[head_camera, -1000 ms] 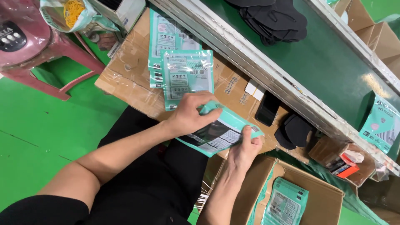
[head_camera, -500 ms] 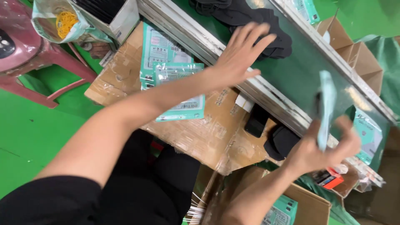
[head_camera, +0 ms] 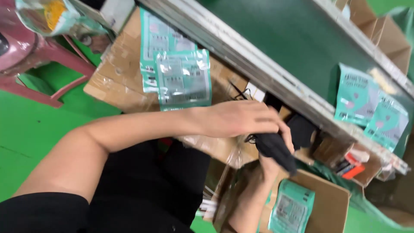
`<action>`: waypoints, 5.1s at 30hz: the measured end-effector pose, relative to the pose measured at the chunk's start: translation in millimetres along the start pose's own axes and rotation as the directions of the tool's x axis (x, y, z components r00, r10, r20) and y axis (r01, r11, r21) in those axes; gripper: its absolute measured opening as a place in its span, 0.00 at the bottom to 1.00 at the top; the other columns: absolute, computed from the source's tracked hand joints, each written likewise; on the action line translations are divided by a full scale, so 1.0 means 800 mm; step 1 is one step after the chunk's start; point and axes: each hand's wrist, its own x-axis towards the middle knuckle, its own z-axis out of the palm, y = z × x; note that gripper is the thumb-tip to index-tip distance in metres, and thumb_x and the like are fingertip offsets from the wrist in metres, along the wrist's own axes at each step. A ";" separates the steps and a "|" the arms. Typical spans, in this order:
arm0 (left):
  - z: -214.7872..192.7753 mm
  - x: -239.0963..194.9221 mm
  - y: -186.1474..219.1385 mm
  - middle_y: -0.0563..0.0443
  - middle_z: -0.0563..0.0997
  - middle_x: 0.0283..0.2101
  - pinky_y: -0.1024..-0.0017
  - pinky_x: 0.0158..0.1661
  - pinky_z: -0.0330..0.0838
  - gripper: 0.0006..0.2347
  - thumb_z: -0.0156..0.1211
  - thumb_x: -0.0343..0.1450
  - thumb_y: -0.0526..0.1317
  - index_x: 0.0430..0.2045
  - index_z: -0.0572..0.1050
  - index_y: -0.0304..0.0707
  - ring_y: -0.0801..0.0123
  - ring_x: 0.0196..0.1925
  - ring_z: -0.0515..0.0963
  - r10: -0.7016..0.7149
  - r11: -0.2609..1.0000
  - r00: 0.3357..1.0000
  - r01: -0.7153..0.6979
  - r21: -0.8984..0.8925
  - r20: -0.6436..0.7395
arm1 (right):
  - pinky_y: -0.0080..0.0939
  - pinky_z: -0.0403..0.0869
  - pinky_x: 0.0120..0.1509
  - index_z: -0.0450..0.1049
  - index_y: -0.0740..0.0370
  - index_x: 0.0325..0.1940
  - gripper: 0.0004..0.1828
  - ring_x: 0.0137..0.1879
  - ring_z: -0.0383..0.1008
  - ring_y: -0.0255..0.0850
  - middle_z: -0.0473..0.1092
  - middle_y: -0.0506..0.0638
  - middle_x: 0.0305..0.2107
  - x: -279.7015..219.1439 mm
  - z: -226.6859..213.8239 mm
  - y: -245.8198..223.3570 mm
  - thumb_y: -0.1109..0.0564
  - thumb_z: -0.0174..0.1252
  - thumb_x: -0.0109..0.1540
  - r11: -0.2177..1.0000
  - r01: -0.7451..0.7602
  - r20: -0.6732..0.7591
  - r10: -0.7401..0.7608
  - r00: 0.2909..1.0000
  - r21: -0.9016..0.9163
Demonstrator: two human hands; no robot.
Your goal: The worker is packing black fabric face masks into individual green plastic pouches at an assembly line.
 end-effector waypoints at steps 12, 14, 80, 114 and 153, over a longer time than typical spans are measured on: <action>0.079 -0.148 -0.050 0.40 0.65 0.71 0.55 0.72 0.58 0.53 0.77 0.60 0.43 0.77 0.41 0.43 0.48 0.74 0.65 -0.613 0.737 0.786 0.604 -0.303 0.075 | 0.45 0.70 0.77 0.61 0.65 0.77 0.44 0.72 0.70 0.45 0.66 0.57 0.69 -0.056 0.056 0.045 0.66 0.70 0.58 0.946 -0.171 -0.069 0.158 0.985 -0.274; 0.100 -0.151 -0.055 0.37 0.63 0.71 0.54 0.70 0.58 0.52 0.77 0.60 0.43 0.75 0.41 0.41 0.47 0.73 0.64 -0.568 0.758 0.820 0.557 -0.338 0.077 | 0.44 0.70 0.75 0.55 0.65 0.77 0.50 0.69 0.70 0.44 0.67 0.56 0.64 -0.042 0.081 0.033 0.65 0.72 0.55 0.975 -0.175 -0.047 0.170 0.984 -0.138; -0.043 -0.076 0.068 0.41 0.82 0.47 0.58 0.53 0.74 0.11 0.63 0.70 0.36 0.42 0.77 0.29 0.51 0.51 0.82 -0.235 0.914 0.932 0.308 0.263 -0.274 | 0.31 0.74 0.50 0.78 0.67 0.49 0.12 0.45 0.75 0.35 0.75 0.47 0.42 -0.024 0.107 -0.070 0.65 0.67 0.61 0.918 -0.005 -0.005 0.003 1.000 -0.395; 0.008 -0.084 0.024 0.43 0.81 0.44 0.62 0.51 0.76 0.10 0.69 0.71 0.39 0.42 0.78 0.34 0.54 0.50 0.81 -0.543 0.839 0.748 0.503 -0.208 -0.382 | 0.43 0.77 0.50 0.72 0.60 0.47 0.12 0.43 0.76 0.37 0.74 0.49 0.39 -0.013 0.080 0.002 0.63 0.63 0.60 0.807 -0.343 -0.273 0.509 0.816 0.481; 0.107 -0.196 -0.067 0.37 0.68 0.69 0.61 0.68 0.63 0.40 0.72 0.63 0.46 0.70 0.57 0.38 0.50 0.70 0.69 -0.739 0.624 0.669 0.723 -0.296 0.074 | 0.47 0.61 0.75 0.61 0.68 0.68 0.45 0.71 0.62 0.52 0.56 0.65 0.70 -0.052 0.127 0.049 0.61 0.74 0.50 0.903 0.048 0.072 -0.019 0.997 -0.427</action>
